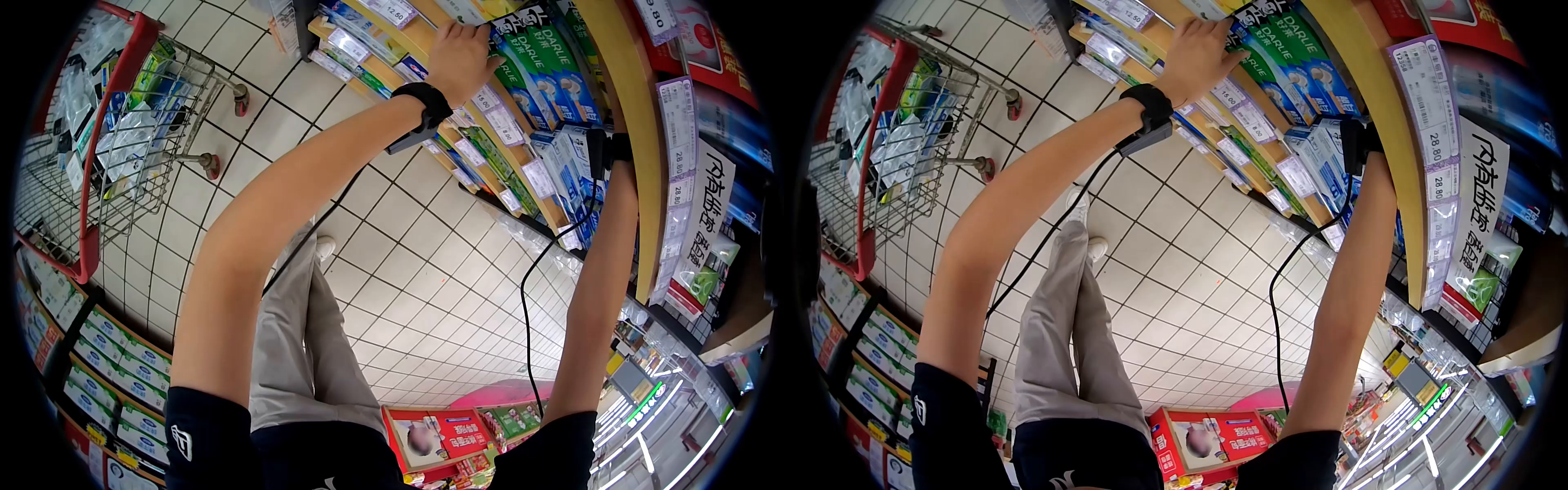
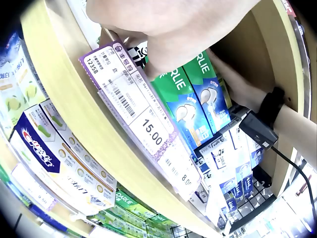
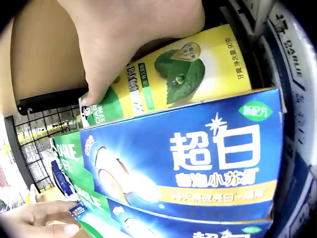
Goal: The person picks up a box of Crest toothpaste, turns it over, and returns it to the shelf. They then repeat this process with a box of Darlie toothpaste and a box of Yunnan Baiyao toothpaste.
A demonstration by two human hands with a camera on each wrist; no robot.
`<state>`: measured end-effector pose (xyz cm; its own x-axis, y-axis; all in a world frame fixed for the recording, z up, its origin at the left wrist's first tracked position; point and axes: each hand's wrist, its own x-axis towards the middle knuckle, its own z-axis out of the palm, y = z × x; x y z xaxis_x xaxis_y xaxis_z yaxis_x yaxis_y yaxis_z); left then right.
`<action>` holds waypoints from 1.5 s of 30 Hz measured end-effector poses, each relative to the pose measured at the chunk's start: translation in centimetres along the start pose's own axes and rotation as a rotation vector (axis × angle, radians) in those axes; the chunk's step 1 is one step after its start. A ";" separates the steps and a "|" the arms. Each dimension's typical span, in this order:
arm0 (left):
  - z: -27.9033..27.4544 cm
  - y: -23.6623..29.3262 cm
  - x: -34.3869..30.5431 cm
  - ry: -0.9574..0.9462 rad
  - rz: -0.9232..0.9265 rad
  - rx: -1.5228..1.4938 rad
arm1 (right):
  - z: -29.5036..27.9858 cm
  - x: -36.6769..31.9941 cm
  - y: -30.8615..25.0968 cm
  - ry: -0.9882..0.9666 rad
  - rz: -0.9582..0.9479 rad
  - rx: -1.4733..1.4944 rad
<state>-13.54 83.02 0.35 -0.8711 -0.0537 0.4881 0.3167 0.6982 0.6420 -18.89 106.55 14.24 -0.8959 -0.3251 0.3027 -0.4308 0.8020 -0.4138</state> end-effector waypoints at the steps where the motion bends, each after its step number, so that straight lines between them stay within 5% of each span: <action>1: 0.3 0.1 0.1 0.042 -0.013 -0.010 | 0.2 0.2 0.2 -0.005 0.000 -0.002; 6: 1.0 0.5 0.0 0.138 -0.052 0.027 | 1.0 1.4 1.3 -0.027 -0.011 -0.012; 9: 0.0 0.9 0.2 0.074 -0.067 -0.039 | 1.1 1.6 1.6 -0.037 -0.018 -0.024; 11: -1.0 1.3 0.5 -0.191 -0.201 -0.111 | 1.1 1.6 1.8 -0.032 -0.018 -0.028; 14: 0.0 0.4 -0.2 -0.040 -0.068 -0.090 | 1.0 1.3 2.3 0.002 -0.019 -0.052; 18: -1.8 0.8 0.2 -0.235 -0.160 -0.173 | 1.6 -1.1 3.2 0.187 0.009 -0.205; 19: -1.1 0.4 0.0 -0.177 -0.103 -0.167 | 2.0 -2.4 -1.2 0.179 0.150 -0.212; 21: -0.8 0.1 -0.2 -0.117 -0.045 -0.164 | 3.3 -4.8 -7.0 0.330 0.187 0.058; 23: -1.0 0.0 -0.2 -0.098 -0.038 -0.224 | 5.2 -8.0 -7.7 0.510 0.164 -0.085; 29: -2.9 0.7 0.3 -0.219 -0.091 -0.343 | 9.1 -12.6 -7.4 0.474 0.621 0.584; 34: -3.3 1.5 0.8 -0.141 -0.107 -0.377 | 8.9 -11.2 -4.8 0.337 0.551 0.581; 43: -4.3 2.7 2.0 -0.121 -0.161 -0.639 | 8.8 -10.2 -5.1 0.450 0.669 0.754; 45: -6.5 3.8 2.3 -0.295 -0.343 -0.781 | 8.5 -10.5 -5.0 0.415 0.679 0.773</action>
<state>-11.94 80.95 7.78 -0.9915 0.0910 0.0934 0.0928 -0.0117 0.9956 -8.22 101.65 5.81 -0.9279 0.3724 0.0140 0.0552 0.1746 -0.9831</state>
